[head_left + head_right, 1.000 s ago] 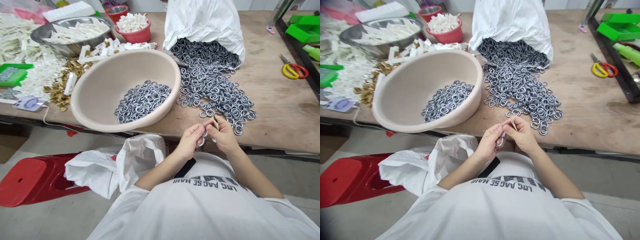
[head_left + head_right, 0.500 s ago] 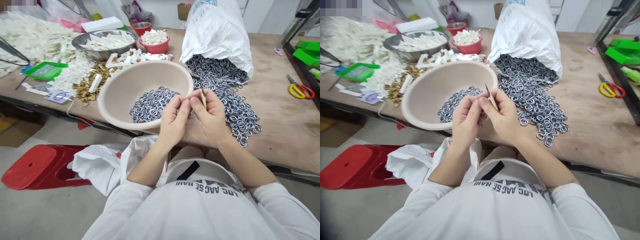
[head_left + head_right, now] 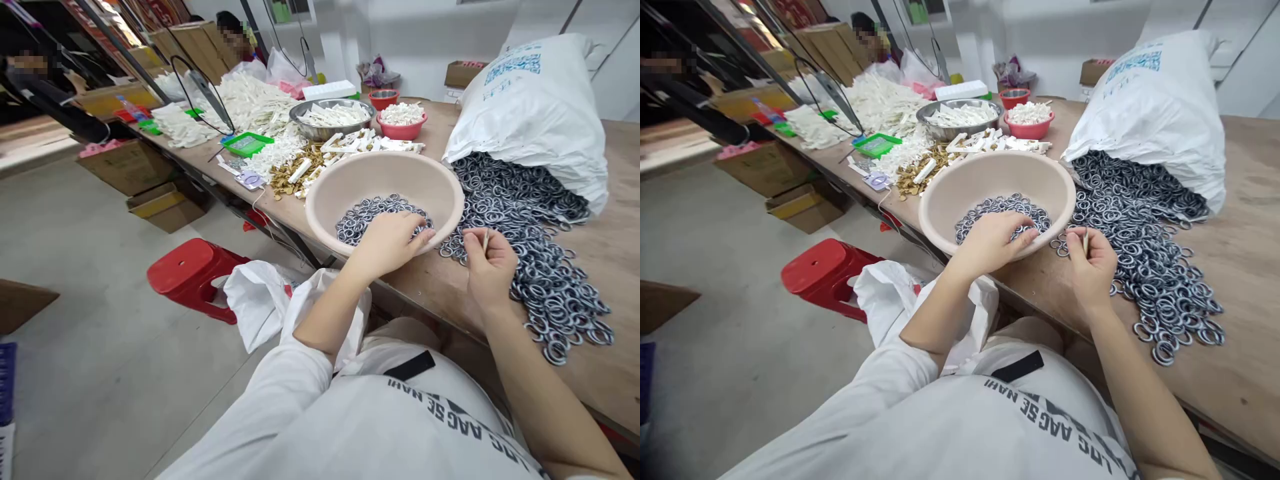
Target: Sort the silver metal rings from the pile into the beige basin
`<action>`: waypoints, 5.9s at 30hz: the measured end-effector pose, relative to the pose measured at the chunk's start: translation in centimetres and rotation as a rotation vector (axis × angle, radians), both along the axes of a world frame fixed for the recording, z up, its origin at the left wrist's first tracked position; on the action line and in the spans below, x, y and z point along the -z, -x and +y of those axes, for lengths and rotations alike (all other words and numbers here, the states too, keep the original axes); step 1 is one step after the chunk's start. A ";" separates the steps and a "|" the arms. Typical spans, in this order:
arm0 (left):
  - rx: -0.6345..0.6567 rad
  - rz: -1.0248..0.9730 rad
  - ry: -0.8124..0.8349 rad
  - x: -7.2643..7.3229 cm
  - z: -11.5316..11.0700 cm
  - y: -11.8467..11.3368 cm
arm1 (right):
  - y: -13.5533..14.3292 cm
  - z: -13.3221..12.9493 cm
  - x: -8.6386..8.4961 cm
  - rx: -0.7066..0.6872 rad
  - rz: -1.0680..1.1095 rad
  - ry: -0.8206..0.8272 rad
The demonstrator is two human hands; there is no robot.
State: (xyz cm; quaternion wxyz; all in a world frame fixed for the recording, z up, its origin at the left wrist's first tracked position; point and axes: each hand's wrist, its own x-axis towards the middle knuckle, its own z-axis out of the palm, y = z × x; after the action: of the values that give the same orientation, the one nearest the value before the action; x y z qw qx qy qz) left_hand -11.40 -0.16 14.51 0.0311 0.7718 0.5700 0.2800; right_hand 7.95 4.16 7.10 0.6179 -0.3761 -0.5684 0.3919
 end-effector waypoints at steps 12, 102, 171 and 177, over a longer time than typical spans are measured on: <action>0.016 0.204 0.091 2.1 -1.5 -1.2 | -2.7 0.5 4.6 0.244 -0.192 -0.055; 0.479 -0.928 0.341 13.1 0.8 -11.5 | -9.7 -2.6 3.7 -0.104 -0.332 0.195; 0.315 -1.460 0.759 11.3 -2.4 -13.4 | -8.9 -5.8 2.5 -0.069 -0.327 -0.020; 0.254 -1.602 0.850 10.5 -2.5 -13.5 | -9.0 -5.8 3.1 0.018 -0.331 0.060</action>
State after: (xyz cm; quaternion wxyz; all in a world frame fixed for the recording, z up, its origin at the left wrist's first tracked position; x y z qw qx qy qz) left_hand 2.06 -2.66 3.97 0.7290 0.3273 0.3441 0.4929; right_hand 16.94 -1.65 4.04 0.5079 -0.4589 -0.6472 0.3355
